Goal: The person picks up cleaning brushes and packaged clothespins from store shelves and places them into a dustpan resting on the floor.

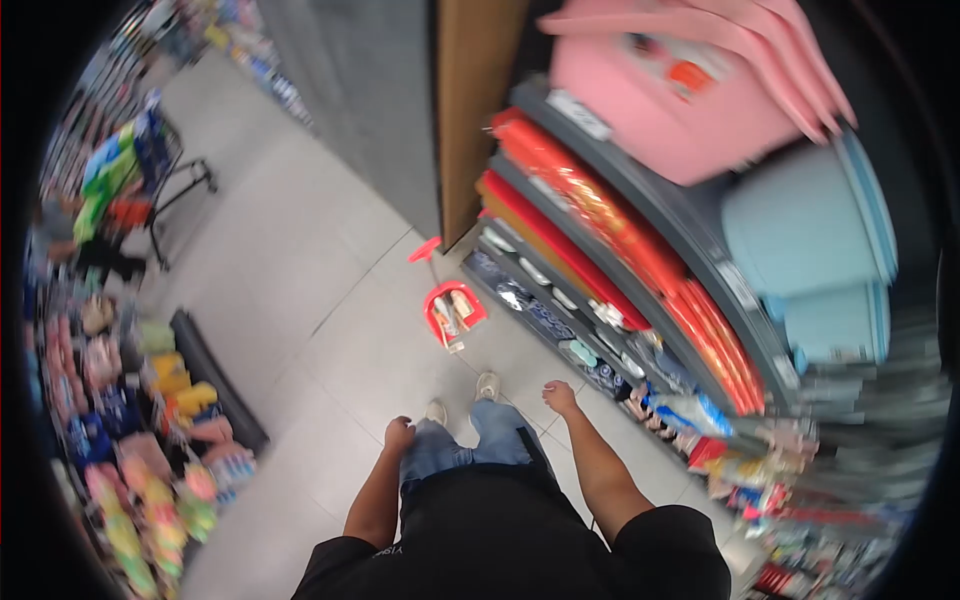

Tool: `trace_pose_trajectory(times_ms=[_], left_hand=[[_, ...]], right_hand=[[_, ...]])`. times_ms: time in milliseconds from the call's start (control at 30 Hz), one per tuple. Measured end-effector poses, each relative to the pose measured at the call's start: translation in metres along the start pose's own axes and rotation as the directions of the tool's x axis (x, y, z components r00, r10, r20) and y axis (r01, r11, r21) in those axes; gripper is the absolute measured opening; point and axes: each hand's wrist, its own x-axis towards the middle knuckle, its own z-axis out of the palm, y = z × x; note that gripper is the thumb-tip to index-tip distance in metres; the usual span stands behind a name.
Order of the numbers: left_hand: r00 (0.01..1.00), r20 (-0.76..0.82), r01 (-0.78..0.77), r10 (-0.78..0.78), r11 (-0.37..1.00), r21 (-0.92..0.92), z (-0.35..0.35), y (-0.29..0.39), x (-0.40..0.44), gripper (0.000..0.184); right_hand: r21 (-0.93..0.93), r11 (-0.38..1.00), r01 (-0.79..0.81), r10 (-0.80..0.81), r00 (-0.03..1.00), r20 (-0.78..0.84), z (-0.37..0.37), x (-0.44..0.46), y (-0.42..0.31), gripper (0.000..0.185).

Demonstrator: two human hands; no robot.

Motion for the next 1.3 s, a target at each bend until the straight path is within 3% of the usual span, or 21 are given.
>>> trace_pose_trajectory(times_ms=[100, 233, 367, 433, 467, 500, 533, 567, 667, 700, 767, 800, 867, 1000, 1033, 1100, 1167, 1233, 1300], left_hand=[[0.998, 0.001, -0.057, 0.058, 0.989, 0.135, -0.021, -0.021, 0.002, 0.038], [0.988, 0.017, -0.155, 0.156, 0.949, 0.275, -0.049, -0.052, 0.009, 0.037], [0.959, 0.224, -0.256, 0.175, 0.873, 0.414, -0.067, -0.076, 0.013, 0.031], [0.923, 0.354, -0.324, 0.148, 0.796, 0.511, -0.075, -0.089, 0.013, 0.027], [0.877, 0.463, -0.41, 0.126, 0.698, 0.587, -0.076, -0.095, 0.019, 0.026], [0.826, 0.557, -0.495, 0.089, 0.587, 0.641, -0.071, -0.102, 0.035, 0.024], [0.773, 0.633, -0.574, 0.038, 0.466, 0.673, -0.065, -0.111, 0.054, 0.023], [0.602, 0.784, -0.783, 0.149, 0.299, 0.545, -0.064, -0.109, 0.067, 0.025], [0.231, 0.905, -0.916, 0.358, -0.234, 0.326, -0.048, -0.078, 0.083, 0.024], [0.396, 0.819, -0.912, 0.415, 0.074, 0.403, -0.042, -0.073, 0.086, 0.025], [0.651, 0.66, -0.732, 0.374, 0.54, 0.416, -0.021, -0.044, 0.081, 0.025], [0.76, 0.576, -0.571, 0.301, 0.732, 0.372, -0.014, -0.033, 0.078, 0.025], [0.739, 0.593, -0.562, 0.32, 0.777, 0.282, 0.001, -0.012, 0.075, 0.024], [0.717, 0.628, -0.554, 0.302, 0.793, 0.253, 0.026, 0.024, 0.036, 0.021], [0.714, 0.639, -0.575, 0.285, 0.759, 0.305, 0.032, 0.03, 0.023, 0.021], [0.713, 0.654, -0.61, 0.253, 0.684, 0.4, 0.044, 0.03, 0.002, 0.022], [0.598, 0.74, -0.77, 0.306, 0.475, 0.426, 0.065, 0.013, 0.012, 0.027], [0.596, 0.766, -0.795, 0.238, 0.311, 0.522, 0.082, 0.013, -0.009, 0.03], [0.376, 0.876, -0.892, 0.303, -0.136, 0.43, 0.098, 0.01, -0.038, 0.031]], right_hand=[[0.221, 0.965, -0.137, 0.161, 0.982, -0.093, -0.003, -0.067, 0.025, 0.026], [0.511, 0.803, -0.307, 0.435, 0.887, -0.151, 0.036, -0.158, 0.06, 0.022], [0.62, 0.682, -0.388, 0.605, 0.775, -0.182, 0.099, -0.256, 0.098, 0.024], [0.477, 0.761, -0.44, 0.589, 0.777, -0.223, 0.152, -0.294, 0.145, 0.028], [0.395, 0.795, -0.46, 0.573, 0.784, -0.239, 0.177, -0.312, 0.17, 0.031], [0.089, 0.879, -0.469, 0.474, 0.835, -0.28, 0.195, -0.334, 0.191, 0.027], [-0.23, 0.871, -0.435, 0.369, 0.887, -0.279, 0.21, -0.356, 0.211, 0.024], [-0.525, 0.772, -0.358, 0.272, 0.933, -0.237, 0.222, -0.374, 0.224, 0.022], [-0.347, 0.686, -0.639, 0.621, 0.763, -0.177, 0.233, -0.418, 0.229, 0.017], [-0.22, 0.659, -0.719, 0.695, 0.694, -0.189, 0.231, -0.43, 0.222, 0.017], [0.032, 0.565, -0.825, 0.815, 0.551, -0.181, 0.216, -0.447, 0.203, 0.019], [0.075, 0.612, -0.787, 0.776, 0.579, -0.248, 0.213, -0.45, 0.2, 0.02], [0.156, 0.699, -0.697, 0.693, 0.609, -0.386, 0.21, -0.454, 0.197, 0.022], [0.511, 0.695, -0.506, 0.718, 0.523, -0.458, 0.178, -0.453, 0.176, 0.028], [0.621, 0.661, -0.421, 0.743, 0.483, -0.463, 0.169, -0.456, 0.171, 0.03], [0.671, 0.65, -0.355, 0.744, 0.477, -0.468, 0.156, -0.466, 0.178, 0.031], [0.709, 0.635, -0.308, 0.75, 0.465, -0.47, 0.149, -0.484, 0.191, 0.03], [0.691, 0.642, -0.332, 0.751, 0.452, -0.481, 0.163, -0.503, 0.226, 0.031], [0.664, 0.635, -0.396, 0.764, 0.448, -0.464, 0.191, -0.522, 0.271, 0.031]])
